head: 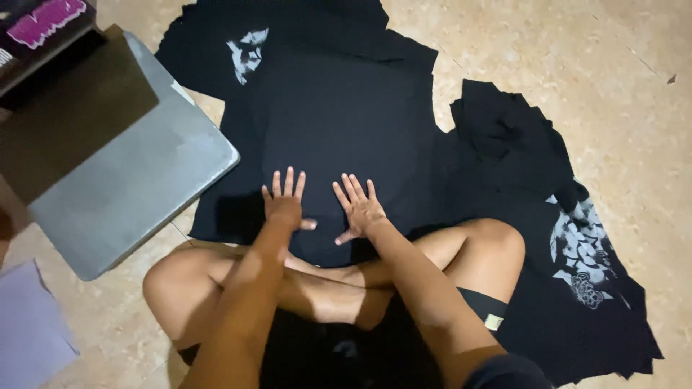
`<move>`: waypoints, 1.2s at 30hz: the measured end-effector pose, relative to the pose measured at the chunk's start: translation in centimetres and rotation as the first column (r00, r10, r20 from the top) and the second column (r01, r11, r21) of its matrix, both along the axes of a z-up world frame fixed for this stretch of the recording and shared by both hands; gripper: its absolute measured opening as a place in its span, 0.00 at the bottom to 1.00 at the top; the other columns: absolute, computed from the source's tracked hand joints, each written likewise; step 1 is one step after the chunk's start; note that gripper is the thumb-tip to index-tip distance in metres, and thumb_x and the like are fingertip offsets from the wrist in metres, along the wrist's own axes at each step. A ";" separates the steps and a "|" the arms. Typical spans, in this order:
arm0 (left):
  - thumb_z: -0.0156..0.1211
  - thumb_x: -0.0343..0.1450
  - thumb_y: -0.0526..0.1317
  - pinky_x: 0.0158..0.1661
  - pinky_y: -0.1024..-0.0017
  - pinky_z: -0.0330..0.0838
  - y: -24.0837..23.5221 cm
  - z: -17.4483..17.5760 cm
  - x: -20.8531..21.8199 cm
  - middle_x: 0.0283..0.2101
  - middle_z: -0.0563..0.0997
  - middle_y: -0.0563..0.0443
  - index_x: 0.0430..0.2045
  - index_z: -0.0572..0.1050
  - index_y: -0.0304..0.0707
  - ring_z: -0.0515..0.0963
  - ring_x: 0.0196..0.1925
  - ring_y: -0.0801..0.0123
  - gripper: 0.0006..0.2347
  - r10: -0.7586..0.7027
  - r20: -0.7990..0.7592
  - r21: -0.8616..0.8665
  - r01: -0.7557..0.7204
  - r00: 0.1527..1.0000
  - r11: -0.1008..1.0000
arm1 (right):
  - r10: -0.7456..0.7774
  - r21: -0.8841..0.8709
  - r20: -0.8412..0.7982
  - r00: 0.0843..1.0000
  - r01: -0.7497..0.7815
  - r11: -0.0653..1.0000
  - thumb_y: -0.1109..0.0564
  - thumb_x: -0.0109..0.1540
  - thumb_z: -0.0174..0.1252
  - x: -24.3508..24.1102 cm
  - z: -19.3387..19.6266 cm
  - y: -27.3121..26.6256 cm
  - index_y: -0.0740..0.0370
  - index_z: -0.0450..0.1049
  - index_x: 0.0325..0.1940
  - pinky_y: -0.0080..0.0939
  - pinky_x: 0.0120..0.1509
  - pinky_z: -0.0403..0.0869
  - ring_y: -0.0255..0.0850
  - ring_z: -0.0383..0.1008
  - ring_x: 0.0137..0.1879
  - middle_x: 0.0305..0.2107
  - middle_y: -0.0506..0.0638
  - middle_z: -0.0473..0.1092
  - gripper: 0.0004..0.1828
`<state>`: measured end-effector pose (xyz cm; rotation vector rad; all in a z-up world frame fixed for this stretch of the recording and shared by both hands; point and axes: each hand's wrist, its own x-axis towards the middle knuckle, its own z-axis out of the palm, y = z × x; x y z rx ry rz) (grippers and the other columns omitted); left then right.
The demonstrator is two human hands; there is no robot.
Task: Smoothing out printed t-shirts on the floor and placing them into a heat press machine for finishing.
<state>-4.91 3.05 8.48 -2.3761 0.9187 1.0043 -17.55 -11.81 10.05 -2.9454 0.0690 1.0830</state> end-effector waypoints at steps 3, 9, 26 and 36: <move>0.61 0.72 0.45 0.64 0.28 0.47 -1.1 -1.5 -1.3 0.77 0.17 0.48 0.71 0.17 0.68 0.23 0.76 0.27 0.50 0.195 0.029 0.145 -0.197 0.980 0.970 | -0.013 0.078 0.014 1.000 0.012 0.997 0.06 0.49 0.39 0.6 -0.4 -0.9 0.54 0.31 0.83 0.68 0.82 0.40 0.51 0.31 0.84 0.79 0.60 0.33 0.74; 0.67 0.66 0.42 0.49 0.47 0.75 -5.9 -9.1 3.9 0.59 0.75 0.38 0.67 0.42 0.63 0.78 0.59 0.45 0.40 0.349 0.024 -0.022 -0.349 0.937 0.937 | -0.317 0.205 0.709 0.630 0.246 0.947 0.42 0.68 0.46 2.2 -11.9 -4.7 0.48 0.74 0.53 0.47 0.63 0.71 0.40 0.70 0.65 0.52 0.46 0.71 0.17; 0.41 0.75 0.54 0.72 0.42 0.44 -8.1 -6.8 2.4 0.75 0.62 0.51 0.73 0.58 0.49 0.56 0.78 0.61 0.28 0.212 0.340 -0.616 0.047 0.916 0.786 | -0.580 0.250 0.538 0.611 0.542 0.802 0.36 0.71 0.40 4.5 -9.2 -7.9 0.54 0.51 0.80 0.66 0.80 0.47 0.49 0.49 0.81 0.76 0.55 0.51 0.37; 0.49 0.72 0.62 0.69 0.33 0.38 -8.8 -8.5 0.8 0.73 0.57 0.22 0.73 0.53 0.31 0.52 0.77 0.34 0.39 0.636 0.353 -0.705 -0.251 0.686 0.663 | -0.643 0.145 0.671 0.369 0.785 0.602 0.40 0.72 0.42 1.3 -8.9 -14.6 0.63 0.51 0.80 0.70 0.79 0.49 0.54 0.52 0.80 0.75 0.63 0.50 0.37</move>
